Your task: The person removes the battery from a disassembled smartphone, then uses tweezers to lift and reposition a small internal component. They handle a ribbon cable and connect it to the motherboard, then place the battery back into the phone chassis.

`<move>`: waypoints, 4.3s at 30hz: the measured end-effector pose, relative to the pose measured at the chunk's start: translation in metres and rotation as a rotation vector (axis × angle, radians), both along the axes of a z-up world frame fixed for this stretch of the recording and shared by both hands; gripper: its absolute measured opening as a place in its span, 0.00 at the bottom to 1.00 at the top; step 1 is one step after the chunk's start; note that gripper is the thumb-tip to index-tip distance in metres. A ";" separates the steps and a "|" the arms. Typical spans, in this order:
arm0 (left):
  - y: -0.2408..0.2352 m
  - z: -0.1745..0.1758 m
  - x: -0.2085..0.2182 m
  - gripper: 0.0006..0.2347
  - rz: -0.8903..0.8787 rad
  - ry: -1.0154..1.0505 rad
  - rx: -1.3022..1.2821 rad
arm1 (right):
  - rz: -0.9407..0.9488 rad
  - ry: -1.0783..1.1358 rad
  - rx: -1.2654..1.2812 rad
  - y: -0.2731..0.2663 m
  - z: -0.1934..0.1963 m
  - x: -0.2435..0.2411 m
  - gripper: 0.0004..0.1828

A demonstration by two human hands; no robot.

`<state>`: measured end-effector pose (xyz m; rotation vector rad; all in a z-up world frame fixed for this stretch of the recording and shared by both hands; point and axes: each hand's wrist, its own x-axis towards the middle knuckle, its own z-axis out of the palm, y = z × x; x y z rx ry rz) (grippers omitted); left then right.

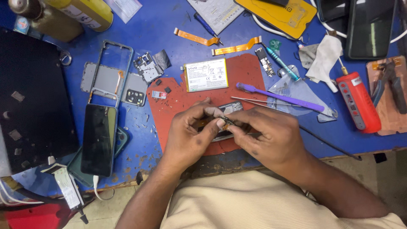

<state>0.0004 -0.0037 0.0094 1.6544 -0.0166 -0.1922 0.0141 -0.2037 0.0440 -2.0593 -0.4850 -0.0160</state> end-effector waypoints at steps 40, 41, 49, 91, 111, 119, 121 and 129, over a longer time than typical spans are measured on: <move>-0.005 0.001 -0.003 0.04 0.078 -0.026 0.058 | -0.026 0.342 0.200 -0.004 -0.030 0.001 0.13; -0.004 -0.001 -0.003 0.04 0.084 -0.025 0.064 | -0.034 0.352 0.191 -0.004 -0.031 0.001 0.13; -0.005 -0.009 0.000 0.03 0.046 0.027 -0.124 | -0.061 0.368 0.197 -0.010 -0.044 0.002 0.13; 0.001 0.013 -0.016 0.06 0.005 -0.345 0.209 | 0.040 0.454 0.311 -0.016 -0.049 -0.011 0.15; 0.043 0.003 0.066 0.25 -0.108 -0.756 0.945 | -0.019 -0.072 -0.176 0.000 0.018 0.013 0.18; 0.046 -0.028 0.067 0.22 -0.039 -0.921 0.983 | -0.025 -0.183 -0.296 0.012 0.021 0.015 0.16; 0.051 -0.002 0.055 0.22 -0.006 -0.991 0.999 | 0.020 -0.295 -0.337 0.013 0.020 0.022 0.18; 0.044 0.078 0.009 0.22 -0.045 -1.054 0.951 | 0.434 -0.363 -0.449 0.022 0.046 0.047 0.37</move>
